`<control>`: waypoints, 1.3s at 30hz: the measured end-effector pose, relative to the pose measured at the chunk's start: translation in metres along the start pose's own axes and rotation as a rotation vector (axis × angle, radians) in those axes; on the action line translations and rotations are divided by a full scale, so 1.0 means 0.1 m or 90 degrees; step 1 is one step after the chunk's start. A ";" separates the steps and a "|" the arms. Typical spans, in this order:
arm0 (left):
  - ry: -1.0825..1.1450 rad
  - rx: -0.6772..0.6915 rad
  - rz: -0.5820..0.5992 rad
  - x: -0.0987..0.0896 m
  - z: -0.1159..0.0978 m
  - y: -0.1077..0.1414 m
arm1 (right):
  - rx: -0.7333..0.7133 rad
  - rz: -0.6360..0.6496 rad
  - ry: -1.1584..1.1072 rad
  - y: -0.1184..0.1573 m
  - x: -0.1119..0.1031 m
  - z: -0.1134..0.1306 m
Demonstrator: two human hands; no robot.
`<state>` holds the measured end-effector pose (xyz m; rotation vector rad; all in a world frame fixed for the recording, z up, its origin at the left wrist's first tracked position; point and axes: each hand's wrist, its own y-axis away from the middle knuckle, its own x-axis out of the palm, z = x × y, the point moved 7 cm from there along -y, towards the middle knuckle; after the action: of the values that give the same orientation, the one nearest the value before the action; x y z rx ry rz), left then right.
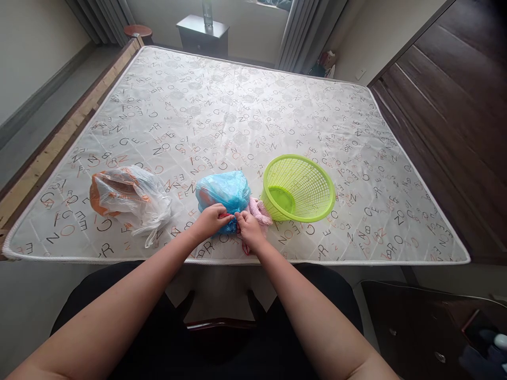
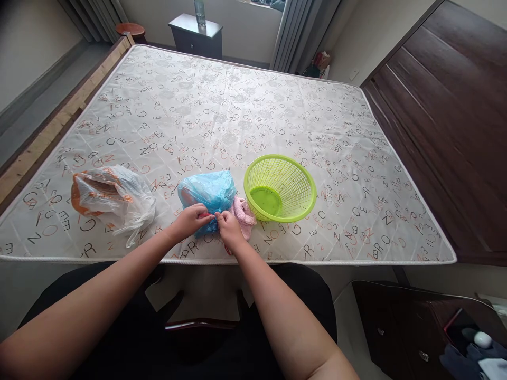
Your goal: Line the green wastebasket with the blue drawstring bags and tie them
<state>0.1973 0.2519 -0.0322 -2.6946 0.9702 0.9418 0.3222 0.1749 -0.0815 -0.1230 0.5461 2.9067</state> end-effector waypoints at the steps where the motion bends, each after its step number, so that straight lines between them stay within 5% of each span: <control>1: 0.024 -0.036 -0.020 -0.05 0.03 -0.01 | 0.007 0.001 -0.018 0.00 0.00 -0.01; 6: 0.197 -0.195 -0.160 -0.32 0.24 0.01 | 0.021 -0.003 -0.053 -0.01 -0.01 -0.04; 11: 0.396 -0.194 -0.273 -0.44 0.36 0.00 | 0.003 -0.001 -0.015 -0.03 -0.01 -0.05; 14: 0.501 -0.184 -0.212 -0.38 0.27 -0.03 | -0.001 -0.023 -0.033 -0.04 -0.02 -0.05; 17: 0.566 -0.206 -0.059 -0.22 0.13 -0.04 | -0.001 -0.042 -0.050 -0.04 -0.04 -0.04; 24: 0.326 -0.196 0.097 0.04 0.13 -0.01 | -0.008 -0.041 -0.028 -0.01 -0.04 0.01; 30: 0.122 -0.058 0.102 0.06 0.03 0.00 | -0.032 -0.044 0.005 -0.02 -0.03 0.02; 39: 0.040 0.006 0.069 0.09 0.08 -0.01 | -0.020 -0.009 -0.001 -0.02 0.02 -0.01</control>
<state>0.1995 0.2505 -0.0436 -2.7032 1.1410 0.8738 0.3209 0.1761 -0.0836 -0.1289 0.4969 2.9023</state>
